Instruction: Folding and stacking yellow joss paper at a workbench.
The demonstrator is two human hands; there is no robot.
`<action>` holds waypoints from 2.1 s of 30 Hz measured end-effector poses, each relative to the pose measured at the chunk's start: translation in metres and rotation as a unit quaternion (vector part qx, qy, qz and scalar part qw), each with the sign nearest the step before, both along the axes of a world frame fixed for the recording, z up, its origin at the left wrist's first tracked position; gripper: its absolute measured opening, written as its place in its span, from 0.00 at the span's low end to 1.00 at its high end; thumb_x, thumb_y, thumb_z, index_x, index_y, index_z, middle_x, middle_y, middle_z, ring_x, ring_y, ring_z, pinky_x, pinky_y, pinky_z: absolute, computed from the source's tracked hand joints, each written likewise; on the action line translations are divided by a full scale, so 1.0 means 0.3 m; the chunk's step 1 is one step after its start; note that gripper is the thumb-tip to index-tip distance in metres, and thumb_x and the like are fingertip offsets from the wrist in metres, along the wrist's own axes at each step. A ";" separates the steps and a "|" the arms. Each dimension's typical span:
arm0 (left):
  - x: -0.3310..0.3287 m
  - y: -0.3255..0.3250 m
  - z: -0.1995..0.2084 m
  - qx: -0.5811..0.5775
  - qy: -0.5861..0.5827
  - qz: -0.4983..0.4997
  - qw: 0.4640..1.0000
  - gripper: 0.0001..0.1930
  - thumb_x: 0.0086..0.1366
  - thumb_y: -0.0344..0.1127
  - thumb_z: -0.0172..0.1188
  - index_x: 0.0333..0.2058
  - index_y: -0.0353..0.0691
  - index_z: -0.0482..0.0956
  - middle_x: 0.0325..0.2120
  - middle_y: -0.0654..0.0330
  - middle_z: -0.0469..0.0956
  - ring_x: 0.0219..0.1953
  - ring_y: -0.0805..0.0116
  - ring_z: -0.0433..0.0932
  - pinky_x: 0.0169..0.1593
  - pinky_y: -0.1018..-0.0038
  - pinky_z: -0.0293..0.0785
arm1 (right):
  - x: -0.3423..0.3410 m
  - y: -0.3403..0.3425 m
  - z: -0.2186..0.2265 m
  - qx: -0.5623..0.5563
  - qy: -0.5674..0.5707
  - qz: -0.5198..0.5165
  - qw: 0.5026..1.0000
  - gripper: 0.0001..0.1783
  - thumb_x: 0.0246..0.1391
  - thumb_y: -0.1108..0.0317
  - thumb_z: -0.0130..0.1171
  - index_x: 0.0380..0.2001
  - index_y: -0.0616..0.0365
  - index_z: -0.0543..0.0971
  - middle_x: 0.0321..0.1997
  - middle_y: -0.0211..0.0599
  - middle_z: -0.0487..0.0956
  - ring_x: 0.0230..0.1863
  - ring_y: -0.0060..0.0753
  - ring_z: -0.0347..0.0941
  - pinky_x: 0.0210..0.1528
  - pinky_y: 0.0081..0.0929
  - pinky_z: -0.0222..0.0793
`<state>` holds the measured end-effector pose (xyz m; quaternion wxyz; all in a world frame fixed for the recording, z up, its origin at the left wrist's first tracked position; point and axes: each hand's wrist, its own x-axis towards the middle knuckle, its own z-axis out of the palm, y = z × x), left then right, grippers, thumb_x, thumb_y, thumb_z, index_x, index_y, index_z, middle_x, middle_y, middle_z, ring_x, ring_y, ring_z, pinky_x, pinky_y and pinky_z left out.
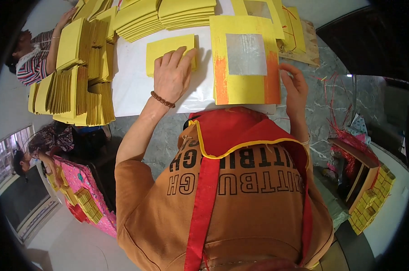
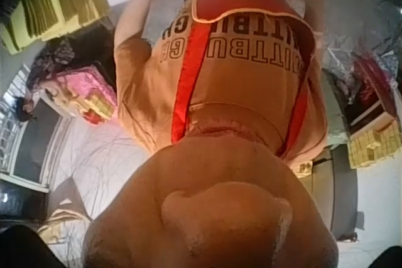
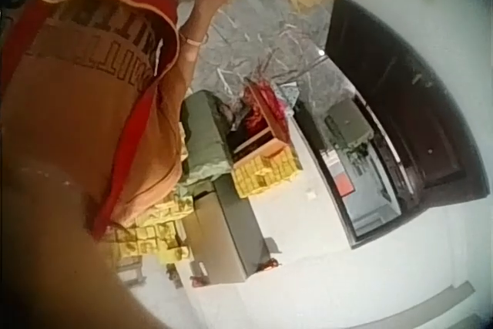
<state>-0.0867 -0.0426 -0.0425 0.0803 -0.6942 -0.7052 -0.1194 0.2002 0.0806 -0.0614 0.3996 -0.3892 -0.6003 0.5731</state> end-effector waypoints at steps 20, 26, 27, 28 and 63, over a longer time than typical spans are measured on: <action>0.223 0.074 0.035 0.017 -0.247 -0.280 0.927 0.07 0.57 0.32 0.57 0.34 0.36 0.77 0.24 0.59 0.75 0.26 0.62 0.73 0.31 0.71 0.71 | -0.035 0.042 -0.024 -0.077 0.044 0.019 0.996 0.16 0.61 0.63 0.45 0.30 0.65 0.76 0.39 0.34 0.77 0.41 0.23 0.69 0.49 0.22 0.63; 0.210 0.088 0.055 -0.098 -0.426 -0.165 0.884 0.07 0.60 0.31 0.54 0.31 0.32 0.76 0.20 0.59 0.73 0.21 0.70 0.71 0.27 0.75 0.68 | -0.036 0.043 -0.033 -0.074 0.034 0.009 0.997 0.16 0.61 0.63 0.45 0.31 0.63 0.77 0.38 0.32 0.77 0.40 0.22 0.69 0.46 0.21 0.64; 0.210 0.088 0.056 -0.132 -0.453 -0.127 0.872 0.08 0.60 0.31 0.54 0.30 0.32 0.76 0.19 0.60 0.73 0.21 0.74 0.69 0.27 0.77 0.67 | -0.036 0.043 -0.036 -0.072 0.034 0.009 0.997 0.16 0.61 0.63 0.45 0.31 0.63 0.77 0.38 0.32 0.77 0.40 0.22 0.69 0.46 0.21 0.64; 0.210 0.088 0.055 -0.165 -0.479 -0.088 0.858 0.08 0.60 0.32 0.54 0.30 0.32 0.76 0.19 0.62 0.73 0.21 0.78 0.68 0.27 0.78 0.66 | -0.037 0.043 -0.041 -0.085 0.040 0.009 0.996 0.16 0.61 0.62 0.45 0.32 0.63 0.77 0.37 0.31 0.77 0.39 0.21 0.69 0.45 0.20 0.64; 0.116 0.094 0.018 0.045 -0.039 -0.206 0.977 0.22 0.51 0.28 0.52 0.47 0.48 0.74 0.45 0.56 0.72 0.48 0.56 0.69 0.48 0.66 0.65 | -0.006 0.053 -0.019 0.352 -0.156 0.070 0.920 0.14 0.44 0.70 0.60 0.38 0.50 0.77 0.53 0.33 0.71 0.54 0.40 0.65 0.59 0.35 0.53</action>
